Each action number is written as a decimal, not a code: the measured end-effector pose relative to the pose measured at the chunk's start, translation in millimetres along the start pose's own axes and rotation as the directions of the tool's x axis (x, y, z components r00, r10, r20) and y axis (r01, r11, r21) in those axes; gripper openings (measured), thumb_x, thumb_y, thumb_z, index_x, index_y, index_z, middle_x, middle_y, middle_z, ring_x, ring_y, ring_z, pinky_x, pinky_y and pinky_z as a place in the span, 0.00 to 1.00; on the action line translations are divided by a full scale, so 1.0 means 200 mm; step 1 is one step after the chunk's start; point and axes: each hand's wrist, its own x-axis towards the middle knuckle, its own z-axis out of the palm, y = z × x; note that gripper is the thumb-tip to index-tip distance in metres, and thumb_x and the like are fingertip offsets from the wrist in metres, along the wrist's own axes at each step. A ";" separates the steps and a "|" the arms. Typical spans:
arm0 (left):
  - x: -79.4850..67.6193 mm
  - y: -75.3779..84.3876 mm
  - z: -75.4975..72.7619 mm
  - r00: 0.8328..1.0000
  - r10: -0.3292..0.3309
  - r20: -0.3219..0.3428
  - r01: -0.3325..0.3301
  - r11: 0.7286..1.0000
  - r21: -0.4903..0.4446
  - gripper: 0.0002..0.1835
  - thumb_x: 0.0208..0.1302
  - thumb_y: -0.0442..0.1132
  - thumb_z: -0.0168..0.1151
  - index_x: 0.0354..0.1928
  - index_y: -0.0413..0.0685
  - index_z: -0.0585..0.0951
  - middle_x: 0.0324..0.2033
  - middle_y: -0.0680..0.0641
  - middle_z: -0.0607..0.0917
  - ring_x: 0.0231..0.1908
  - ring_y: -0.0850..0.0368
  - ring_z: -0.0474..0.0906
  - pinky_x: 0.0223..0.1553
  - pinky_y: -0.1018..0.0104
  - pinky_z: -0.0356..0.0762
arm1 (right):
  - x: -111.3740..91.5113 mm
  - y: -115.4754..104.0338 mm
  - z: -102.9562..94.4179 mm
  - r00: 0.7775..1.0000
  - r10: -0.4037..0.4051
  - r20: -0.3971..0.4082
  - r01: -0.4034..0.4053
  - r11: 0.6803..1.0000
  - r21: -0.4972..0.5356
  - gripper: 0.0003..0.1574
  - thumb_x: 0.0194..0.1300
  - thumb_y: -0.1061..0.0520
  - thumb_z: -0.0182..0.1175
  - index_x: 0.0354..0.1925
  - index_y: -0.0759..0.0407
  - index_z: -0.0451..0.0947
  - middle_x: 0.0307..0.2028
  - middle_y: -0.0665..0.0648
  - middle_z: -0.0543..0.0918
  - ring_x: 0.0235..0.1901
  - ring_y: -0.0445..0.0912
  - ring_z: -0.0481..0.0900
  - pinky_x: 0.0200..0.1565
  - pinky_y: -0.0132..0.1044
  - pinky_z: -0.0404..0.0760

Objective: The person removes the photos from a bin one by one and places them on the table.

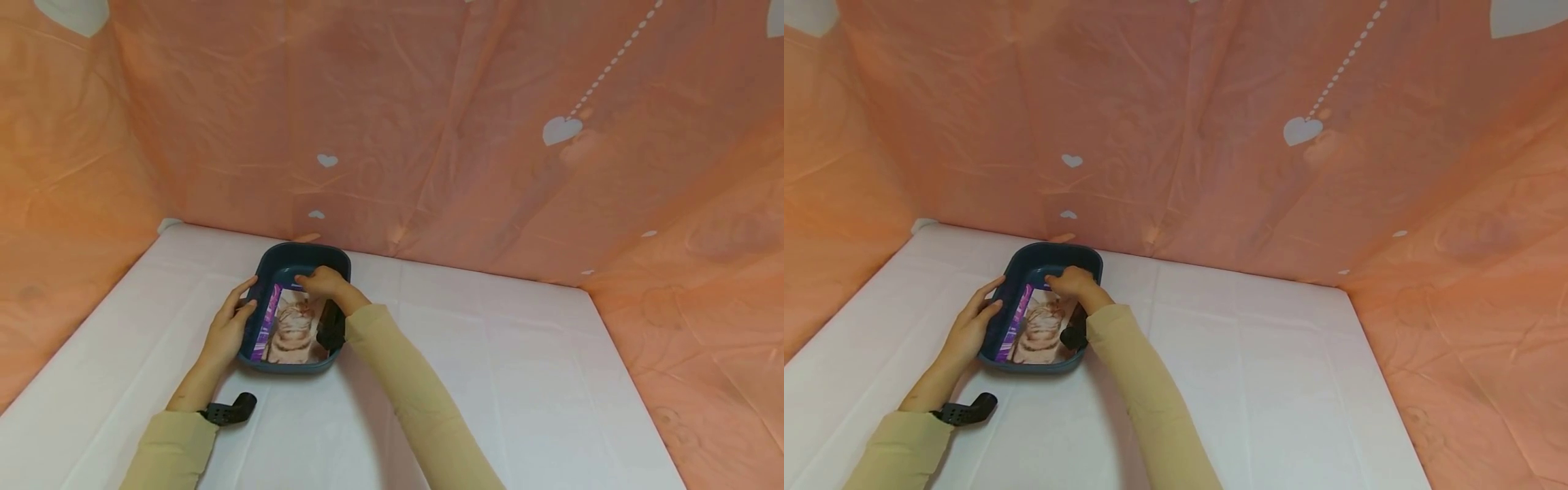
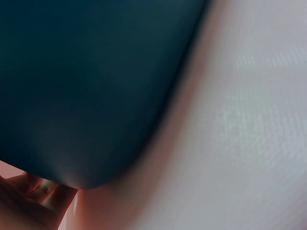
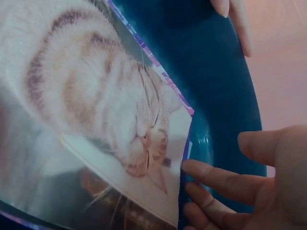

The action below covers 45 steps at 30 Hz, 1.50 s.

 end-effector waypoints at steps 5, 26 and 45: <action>0.00 0.00 0.00 1.000 -0.004 0.004 0.004 1.000 -0.004 0.27 0.77 0.44 0.37 0.75 0.54 0.53 0.56 0.32 0.69 0.52 0.43 0.68 0.45 0.64 0.68 | -0.10 -0.04 -0.05 1.000 -0.024 0.008 0.024 1.000 0.007 0.32 0.67 0.32 0.49 0.52 0.53 0.82 0.56 0.51 0.80 0.55 0.45 0.77 0.56 0.37 0.73; 0.00 0.01 0.00 1.000 -0.005 0.003 0.005 1.000 -0.013 0.27 0.77 0.44 0.37 0.75 0.53 0.53 0.57 0.31 0.70 0.53 0.44 0.66 0.49 0.57 0.64 | -0.44 -0.13 -0.23 0.976 -0.201 0.083 0.153 0.904 0.398 0.23 0.60 0.68 0.59 0.55 0.60 0.80 0.58 0.60 0.77 0.33 0.41 0.72 0.33 0.29 0.70; 0.00 0.00 0.00 0.999 0.039 -0.022 -0.038 0.999 0.037 0.26 0.77 0.43 0.39 0.74 0.51 0.56 0.53 0.32 0.73 0.44 0.60 0.68 0.45 0.65 0.65 | -0.51 -0.04 -0.31 0.982 -0.186 -0.035 0.162 0.728 0.667 0.25 0.60 0.68 0.60 0.57 0.59 0.79 0.41 0.58 0.83 0.21 0.40 0.71 0.27 0.31 0.73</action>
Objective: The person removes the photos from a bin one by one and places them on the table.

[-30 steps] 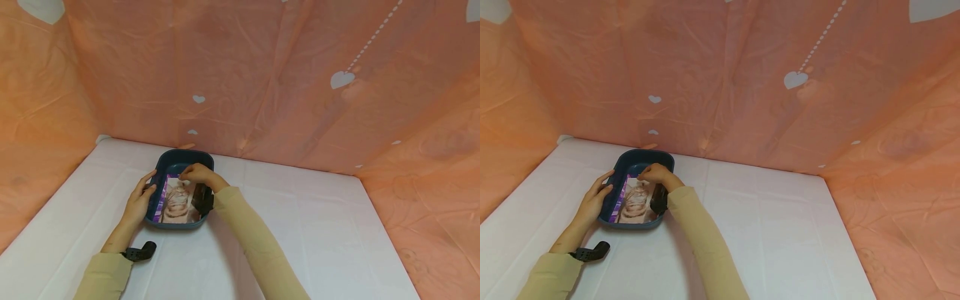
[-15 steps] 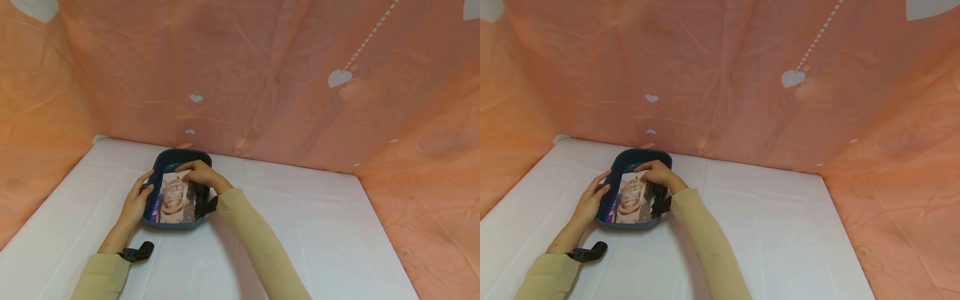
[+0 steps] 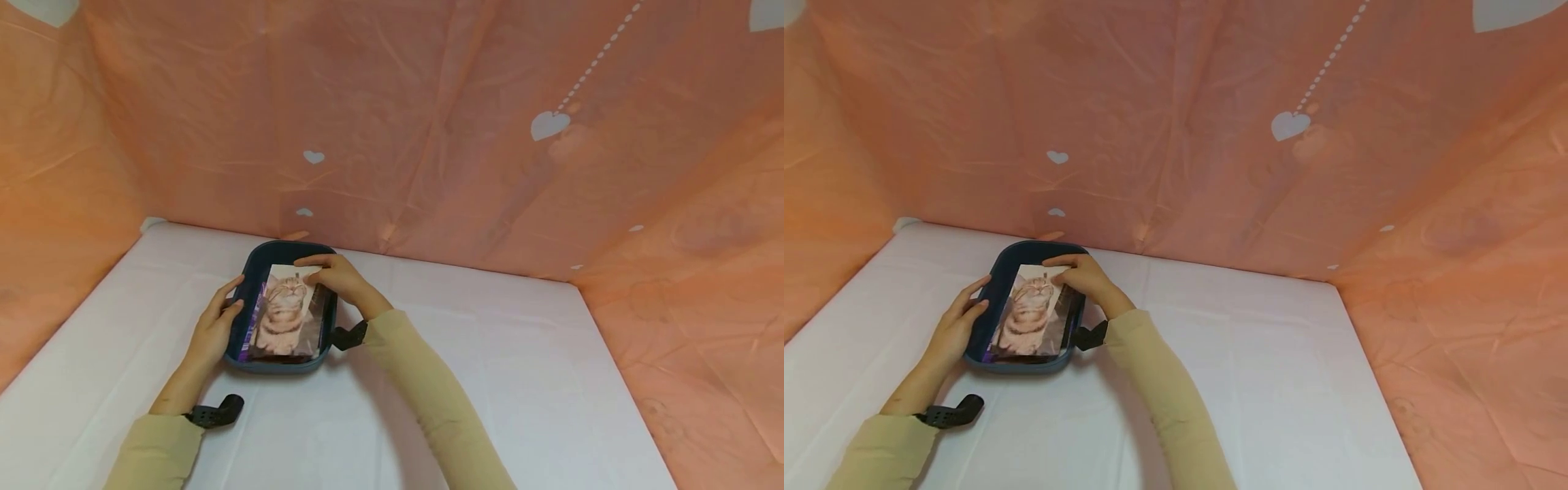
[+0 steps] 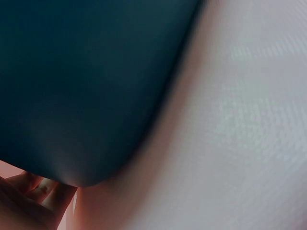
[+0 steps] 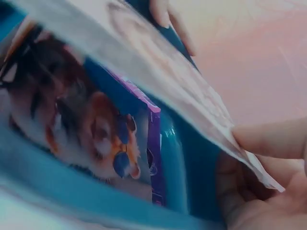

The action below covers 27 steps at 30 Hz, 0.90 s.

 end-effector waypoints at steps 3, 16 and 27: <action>0.00 0.00 0.00 1.000 0.008 0.000 -0.008 1.000 -0.004 0.26 0.76 0.43 0.40 0.73 0.51 0.56 0.52 0.32 0.73 0.41 0.68 0.68 0.43 0.70 0.65 | -0.01 0.00 -0.02 0.999 0.026 -0.025 -0.024 0.996 0.085 0.25 0.61 0.69 0.59 0.57 0.60 0.78 0.49 0.58 0.81 0.27 0.40 0.74 0.31 0.30 0.74; 0.00 0.00 0.00 1.000 -0.020 0.001 0.020 1.000 -0.010 0.26 0.76 0.44 0.39 0.73 0.53 0.56 0.54 0.32 0.72 0.44 0.55 0.70 0.45 0.61 0.66 | -0.07 0.02 -0.14 0.994 0.065 -0.082 -0.043 0.969 0.242 0.25 0.65 0.68 0.56 0.60 0.60 0.75 0.71 0.54 0.62 0.69 0.50 0.59 0.59 0.42 0.70; 0.00 0.01 0.00 1.000 -0.013 -0.003 0.013 1.000 -0.012 0.26 0.76 0.46 0.39 0.73 0.54 0.57 0.52 0.33 0.73 0.39 0.69 0.69 0.41 0.71 0.67 | -0.12 0.07 -0.26 0.987 0.050 -0.153 -0.011 0.969 0.245 0.27 0.65 0.70 0.54 0.62 0.62 0.72 0.71 0.58 0.61 0.72 0.52 0.53 0.67 0.48 0.60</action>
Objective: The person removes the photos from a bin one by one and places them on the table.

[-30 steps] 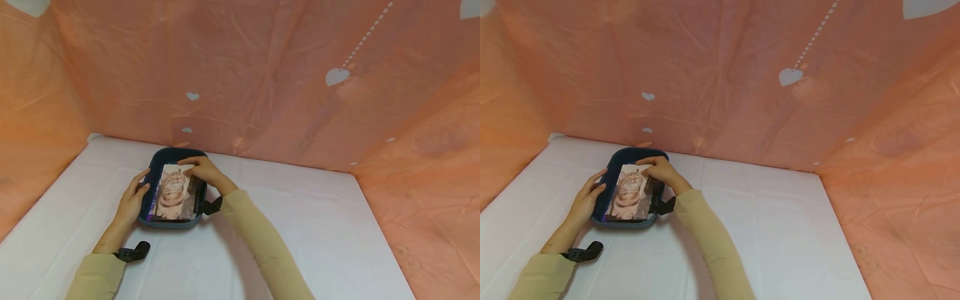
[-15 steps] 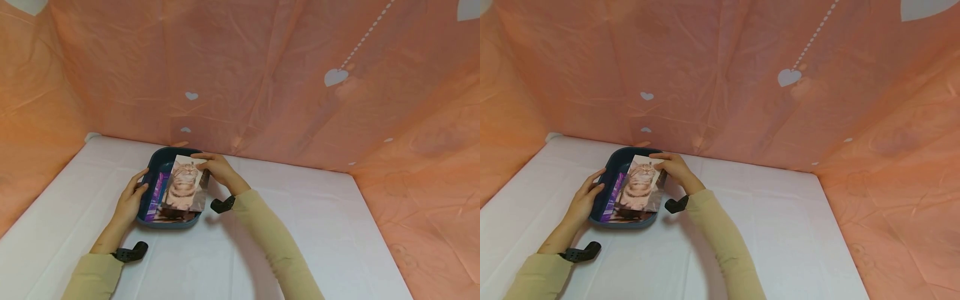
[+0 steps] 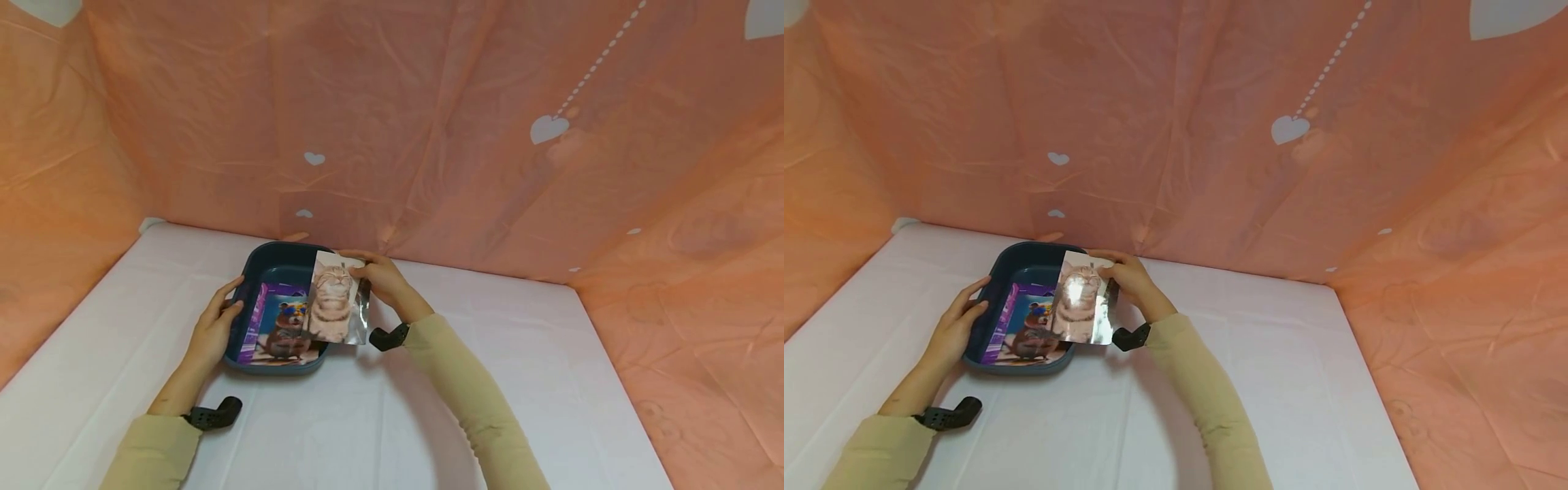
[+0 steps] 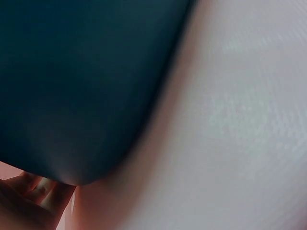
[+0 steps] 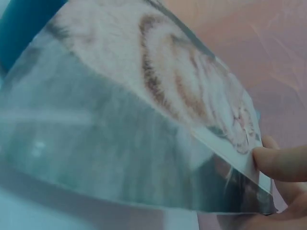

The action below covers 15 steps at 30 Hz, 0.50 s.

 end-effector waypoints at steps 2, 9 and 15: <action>0.00 0.00 0.00 1.000 0.003 -0.002 -0.003 1.000 -0.003 0.26 0.76 0.46 0.39 0.73 0.54 0.57 0.51 0.33 0.73 0.38 0.70 0.69 0.39 0.74 0.67 | 0.00 0.01 -0.03 1.000 -0.007 -0.018 0.007 1.000 -0.007 0.27 0.64 0.70 0.54 0.62 0.63 0.72 0.70 0.59 0.61 0.72 0.52 0.51 0.68 0.49 0.56; 0.00 0.00 0.00 1.000 -0.008 -0.002 0.008 1.000 0.000 0.26 0.76 0.46 0.40 0.73 0.53 0.58 0.49 0.35 0.73 0.38 0.64 0.71 0.38 0.75 0.68 | 0.01 0.05 -0.13 0.997 -0.004 -0.078 0.002 1.000 -0.017 0.27 0.63 0.70 0.54 0.61 0.64 0.73 0.70 0.59 0.61 0.72 0.52 0.50 0.70 0.52 0.50; 0.00 0.00 0.00 1.000 -0.004 0.000 0.004 1.000 -0.005 0.26 0.76 0.45 0.39 0.73 0.53 0.57 0.49 0.35 0.73 0.38 0.65 0.71 0.38 0.76 0.68 | 0.00 0.06 -0.21 0.992 0.026 -0.120 -0.031 0.999 -0.043 0.26 0.65 0.67 0.54 0.61 0.59 0.74 0.73 0.56 0.55 0.74 0.53 0.45 0.70 0.56 0.46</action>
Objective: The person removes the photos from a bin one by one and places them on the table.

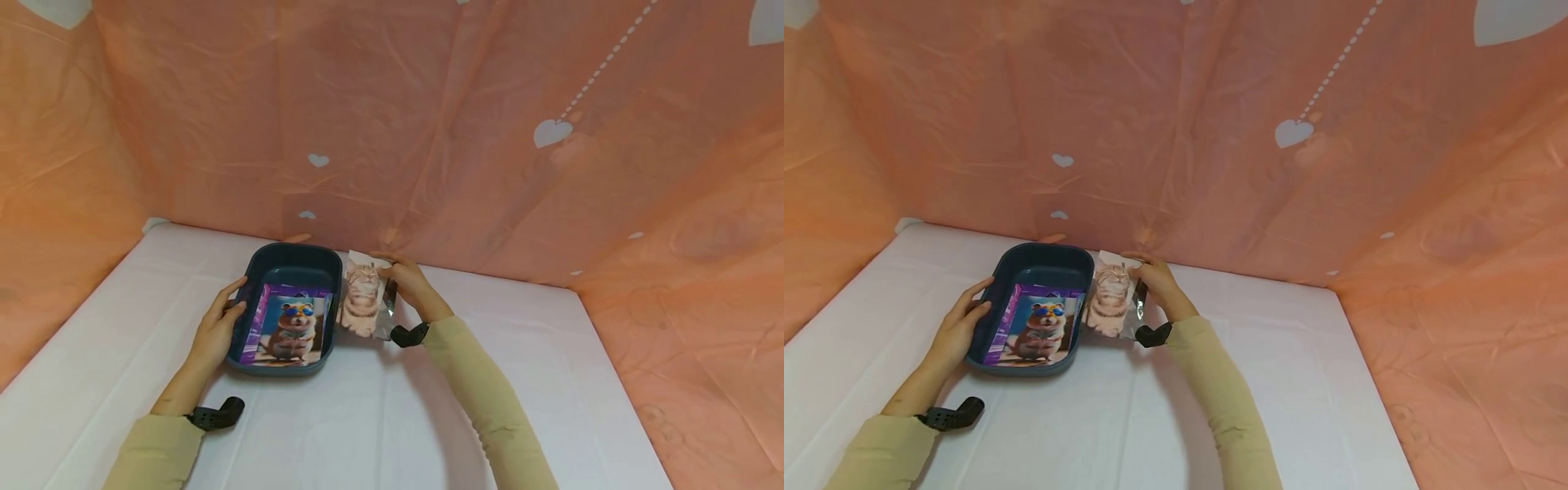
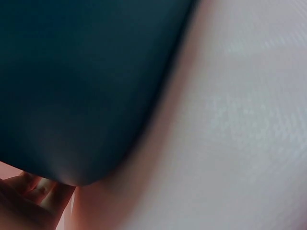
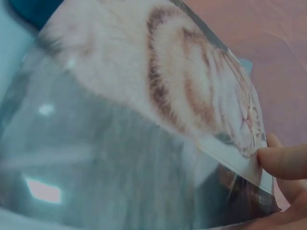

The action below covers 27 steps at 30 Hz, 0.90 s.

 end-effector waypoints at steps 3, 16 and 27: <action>0.00 0.00 0.00 1.000 0.009 -0.001 -0.009 1.000 -0.008 0.26 0.76 0.45 0.39 0.73 0.52 0.57 0.49 0.35 0.73 0.37 0.67 0.70 0.38 0.77 0.68 | 0.01 0.01 -0.04 1.000 0.004 -0.006 -0.005 1.000 -0.014 0.27 0.66 0.66 0.53 0.63 0.59 0.72 0.73 0.56 0.54 0.74 0.53 0.43 0.70 0.58 0.45; 0.00 0.01 0.00 1.000 -0.010 0.003 0.010 1.000 -0.002 0.26 0.76 0.46 0.39 0.73 0.53 0.58 0.50 0.35 0.73 0.40 0.65 0.70 0.40 0.74 0.67 | 0.10 0.14 -0.10 0.998 0.050 -0.047 -0.052 0.997 -0.060 0.27 0.61 0.71 0.53 0.59 0.63 0.75 0.69 0.58 0.65 0.69 0.51 0.58 0.63 0.44 0.61; 0.00 0.00 0.00 1.000 0.000 0.004 0.000 1.000 -0.007 0.26 0.76 0.46 0.40 0.73 0.53 0.58 0.51 0.35 0.73 0.41 0.68 0.70 0.41 0.74 0.67 | 0.14 0.21 -0.09 0.996 -0.015 -0.087 0.001 0.989 -0.150 0.26 0.59 0.71 0.55 0.56 0.62 0.78 0.64 0.60 0.72 0.65 0.52 0.64 0.56 0.42 0.69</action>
